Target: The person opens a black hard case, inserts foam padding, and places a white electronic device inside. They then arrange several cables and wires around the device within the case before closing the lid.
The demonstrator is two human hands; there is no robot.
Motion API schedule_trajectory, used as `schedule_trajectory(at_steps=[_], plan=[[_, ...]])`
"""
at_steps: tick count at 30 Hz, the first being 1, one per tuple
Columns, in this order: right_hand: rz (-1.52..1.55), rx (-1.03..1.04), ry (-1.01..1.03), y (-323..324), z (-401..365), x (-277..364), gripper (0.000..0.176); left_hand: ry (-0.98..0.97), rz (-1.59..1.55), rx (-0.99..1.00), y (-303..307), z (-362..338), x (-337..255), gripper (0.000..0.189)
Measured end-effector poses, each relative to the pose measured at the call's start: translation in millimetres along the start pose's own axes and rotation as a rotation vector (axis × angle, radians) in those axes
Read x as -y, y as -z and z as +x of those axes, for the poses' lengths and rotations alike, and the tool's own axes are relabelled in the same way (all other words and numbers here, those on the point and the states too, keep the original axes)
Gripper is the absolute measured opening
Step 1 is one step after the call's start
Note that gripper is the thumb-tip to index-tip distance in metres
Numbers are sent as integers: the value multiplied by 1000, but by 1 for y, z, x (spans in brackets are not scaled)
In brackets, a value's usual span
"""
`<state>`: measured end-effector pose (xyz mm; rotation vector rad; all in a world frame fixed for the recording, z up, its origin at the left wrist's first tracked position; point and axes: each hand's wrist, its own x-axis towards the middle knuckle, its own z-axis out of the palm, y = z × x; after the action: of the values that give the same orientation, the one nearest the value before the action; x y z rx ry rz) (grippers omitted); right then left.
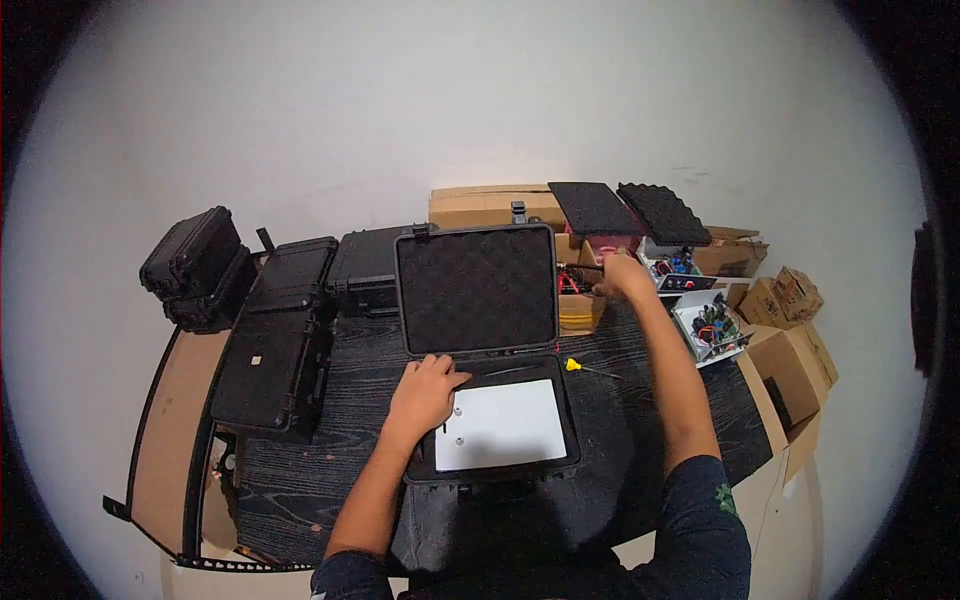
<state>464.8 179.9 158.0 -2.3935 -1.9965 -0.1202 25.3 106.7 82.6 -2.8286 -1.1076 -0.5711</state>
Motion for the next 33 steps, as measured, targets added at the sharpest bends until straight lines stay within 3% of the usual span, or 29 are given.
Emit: schedule_trajectory(at_steps=[9,12,16,19,22,25,28,33], plan=[[121,-307,9,29,-12,-8,43,-4,-10,-12,-1,-1,1,37],[271,-406,32,45,-21,-7,32,6,-10,-15,-3,0,1,38],[499,-587,74,63,-40,-1,35,26,-30,-37,-4,0,0,32],[760,-549,92,66,-49,-1,34,62,-77,-79,-8,0,3,26],[841,-657,121,57,-59,5,33,146,-145,-89,-9,1,4,24],[653,-741,186,46,-65,8,32,206,-60,-95,-7,0,-2,23],[403,-626,163,32,-59,4,30,218,22,-87,-5,-3,-5,22],[309,-618,92,29,-48,17,23,235,34,-52,-1,-1,-2,22]])
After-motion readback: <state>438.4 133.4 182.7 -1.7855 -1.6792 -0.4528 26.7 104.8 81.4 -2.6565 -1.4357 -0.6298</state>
